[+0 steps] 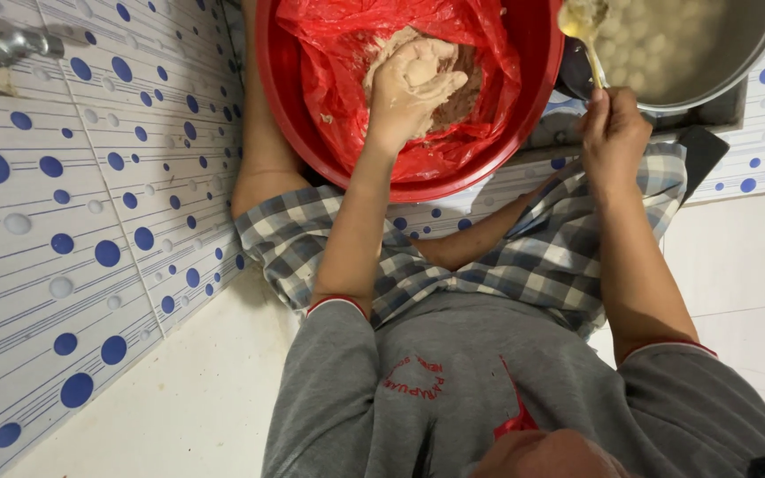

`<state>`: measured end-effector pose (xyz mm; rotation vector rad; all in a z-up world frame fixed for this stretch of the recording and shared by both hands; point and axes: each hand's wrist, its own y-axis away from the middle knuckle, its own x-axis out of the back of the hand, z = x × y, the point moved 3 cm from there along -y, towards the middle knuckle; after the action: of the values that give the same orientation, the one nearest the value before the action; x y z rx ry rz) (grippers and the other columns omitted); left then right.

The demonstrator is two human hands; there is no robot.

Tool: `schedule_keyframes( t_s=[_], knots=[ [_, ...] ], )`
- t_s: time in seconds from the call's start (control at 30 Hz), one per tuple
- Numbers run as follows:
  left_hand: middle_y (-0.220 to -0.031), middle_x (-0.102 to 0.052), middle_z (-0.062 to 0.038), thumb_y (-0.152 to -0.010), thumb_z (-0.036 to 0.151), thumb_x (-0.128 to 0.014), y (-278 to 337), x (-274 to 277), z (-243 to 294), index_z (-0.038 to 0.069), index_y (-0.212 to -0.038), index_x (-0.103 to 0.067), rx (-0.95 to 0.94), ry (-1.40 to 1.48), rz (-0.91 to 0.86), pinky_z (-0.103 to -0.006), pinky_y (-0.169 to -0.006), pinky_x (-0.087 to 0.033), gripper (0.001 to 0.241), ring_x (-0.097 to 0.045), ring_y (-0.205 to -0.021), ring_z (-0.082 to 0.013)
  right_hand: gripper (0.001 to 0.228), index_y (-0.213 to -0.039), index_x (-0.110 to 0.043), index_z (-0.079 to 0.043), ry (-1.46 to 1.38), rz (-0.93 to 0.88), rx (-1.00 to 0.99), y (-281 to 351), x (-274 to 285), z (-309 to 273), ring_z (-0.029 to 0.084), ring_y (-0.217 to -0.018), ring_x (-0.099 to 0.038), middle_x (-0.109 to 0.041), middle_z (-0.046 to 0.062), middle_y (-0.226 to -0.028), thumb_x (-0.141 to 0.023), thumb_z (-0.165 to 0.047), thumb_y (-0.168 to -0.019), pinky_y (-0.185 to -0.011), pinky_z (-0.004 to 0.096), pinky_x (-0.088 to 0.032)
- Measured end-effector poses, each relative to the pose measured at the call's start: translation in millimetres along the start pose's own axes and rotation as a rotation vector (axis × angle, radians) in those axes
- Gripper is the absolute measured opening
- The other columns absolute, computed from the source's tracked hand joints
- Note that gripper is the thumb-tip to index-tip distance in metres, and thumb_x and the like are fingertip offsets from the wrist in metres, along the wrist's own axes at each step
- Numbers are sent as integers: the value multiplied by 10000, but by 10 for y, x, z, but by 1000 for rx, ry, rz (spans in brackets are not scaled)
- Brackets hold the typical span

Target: Forming meatballs from meat paste by hand and spoon and dropping them into boiling water

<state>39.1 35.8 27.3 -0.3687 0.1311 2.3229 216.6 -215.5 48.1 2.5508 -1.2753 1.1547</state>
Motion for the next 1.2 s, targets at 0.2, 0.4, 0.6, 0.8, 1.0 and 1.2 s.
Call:
schedule_keyframes(
  t_s=[0.2, 0.4, 0.6, 0.8, 1.0, 1.2],
  knots=[
    [-960, -707, -99, -745, -151, -830, -78, -46, -160, 6, -969, -621, -70, 50, 15, -257, -800, -610, 344, -674, -861, -170, 65, -1114, -706, 117, 34, -21, 227, -194, 66, -1024, 164, -569, -423, -577, 103, -735, -670, 166, -1090, -526, 304, -344],
    [-878, -746, -126, -716, 112, -925, -142, -17, -395, -53, -1012, -626, -101, -312, 193, -259, -651, -654, 451, -760, -769, -187, 192, -1169, -748, 139, 194, -45, 463, -260, 110, -1736, 222, -597, -603, -769, 195, -922, -722, 179, -983, -579, 324, -493],
    [-803, -750, -74, -745, -60, -820, -160, -101, -227, -3, -918, -720, -123, -172, 78, -236, -600, -602, 208, -703, -681, -143, 197, -1186, -748, 61, 326, -17, 550, -262, 2, -1770, 206, -574, -619, -744, 120, -810, -770, 98, -994, -568, 317, -503],
    [-850, -776, -114, -774, -107, -786, -198, -87, -523, 1, -937, -729, 16, -90, 98, -274, -705, -674, 203, -782, -772, -197, 163, -1129, -770, 77, 393, -69, 597, -143, -263, -1426, 105, -424, -469, -592, 12, -601, -692, 87, -987, -377, 238, -363],
    [-763, -783, -100, -736, 38, -798, -147, 46, -896, 1, -885, -780, 124, -591, 200, -265, -536, -580, 154, -734, -648, -179, 176, -1142, -745, 87, 204, -192, 342, -29, -257, -1485, 225, -489, -586, -681, 147, -700, -700, 82, -971, -467, 339, -472],
    [-685, -711, -113, -771, 87, -763, -75, 31, -909, 6, -836, -762, 174, -963, 192, -361, -542, -565, 103, -672, -597, -244, 127, -1088, -729, 102, -31, -259, 129, 62, -374, -1166, 219, -534, -624, -723, 161, -777, -682, 77, -973, -506, 323, -483]
  ],
)
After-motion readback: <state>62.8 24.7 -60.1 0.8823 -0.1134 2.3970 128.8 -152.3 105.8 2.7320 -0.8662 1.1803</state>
